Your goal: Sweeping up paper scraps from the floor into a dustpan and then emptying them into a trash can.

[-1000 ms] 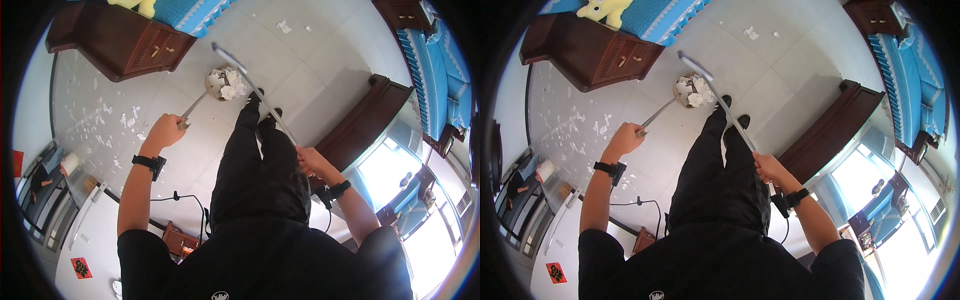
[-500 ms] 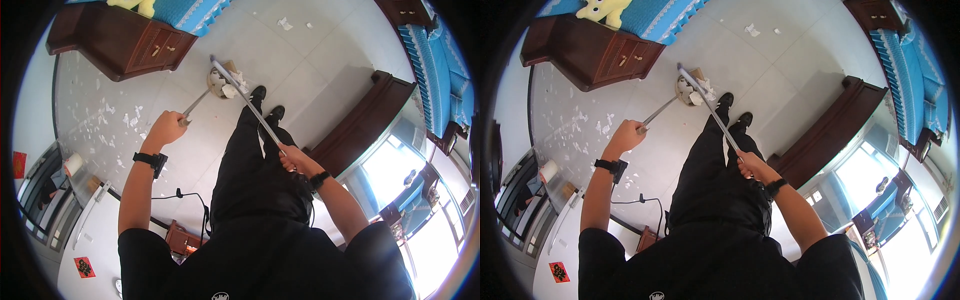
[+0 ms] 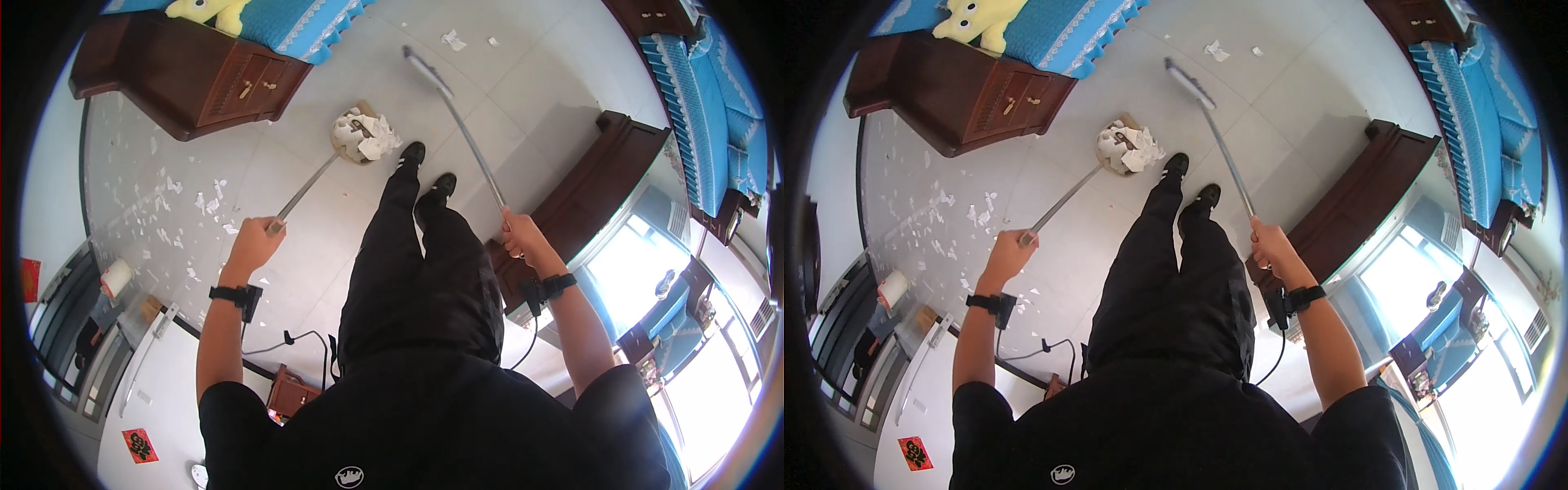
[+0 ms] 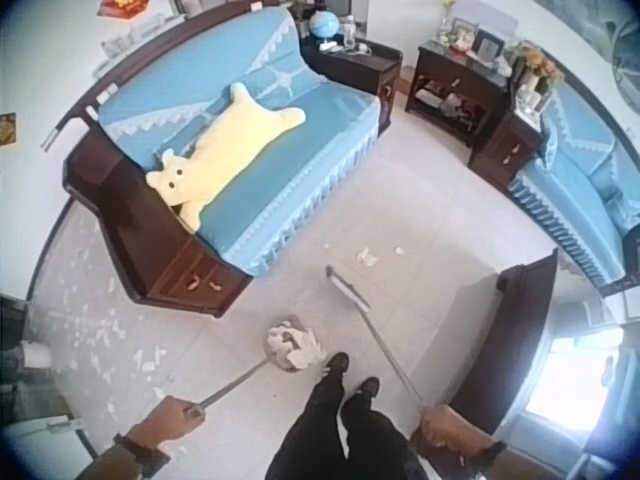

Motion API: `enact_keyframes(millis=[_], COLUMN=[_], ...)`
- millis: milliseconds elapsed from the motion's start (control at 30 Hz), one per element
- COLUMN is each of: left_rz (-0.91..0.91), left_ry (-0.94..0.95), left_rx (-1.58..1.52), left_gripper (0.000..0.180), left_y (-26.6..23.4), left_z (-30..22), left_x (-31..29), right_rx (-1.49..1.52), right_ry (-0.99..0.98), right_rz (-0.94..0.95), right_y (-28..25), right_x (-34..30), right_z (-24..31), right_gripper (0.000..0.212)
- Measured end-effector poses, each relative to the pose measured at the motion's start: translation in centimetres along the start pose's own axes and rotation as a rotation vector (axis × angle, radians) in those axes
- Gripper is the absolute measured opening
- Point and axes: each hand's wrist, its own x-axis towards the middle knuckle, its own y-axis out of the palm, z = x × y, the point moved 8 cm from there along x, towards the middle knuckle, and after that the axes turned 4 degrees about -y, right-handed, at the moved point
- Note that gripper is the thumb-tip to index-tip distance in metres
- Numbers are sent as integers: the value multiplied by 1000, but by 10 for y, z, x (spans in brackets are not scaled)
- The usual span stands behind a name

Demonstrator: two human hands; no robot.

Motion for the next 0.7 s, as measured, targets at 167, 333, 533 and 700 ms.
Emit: enact_keyframes(millis=[167,333,533,700], left_rz=[-90,-179,-348,-477], left_ry=[-82,-153,-125,-256], left_rx=[-274,-430,-545,-723], left_gripper=[13,12,14,17], left_y=[18,75,135,225], left_z=[29,31,65,93], left_x=[-54,-121,-164,-209], right_rx=[95,135,147,222], right_ry=[2,36,107,252], right_rz=[-96,-83,-36,25], right_y=[-21,-58,-63,-42], right_x=[-3,-5,38,84], right_z=[-9,-56,-115,-166], right_gripper=[46,46,47,43])
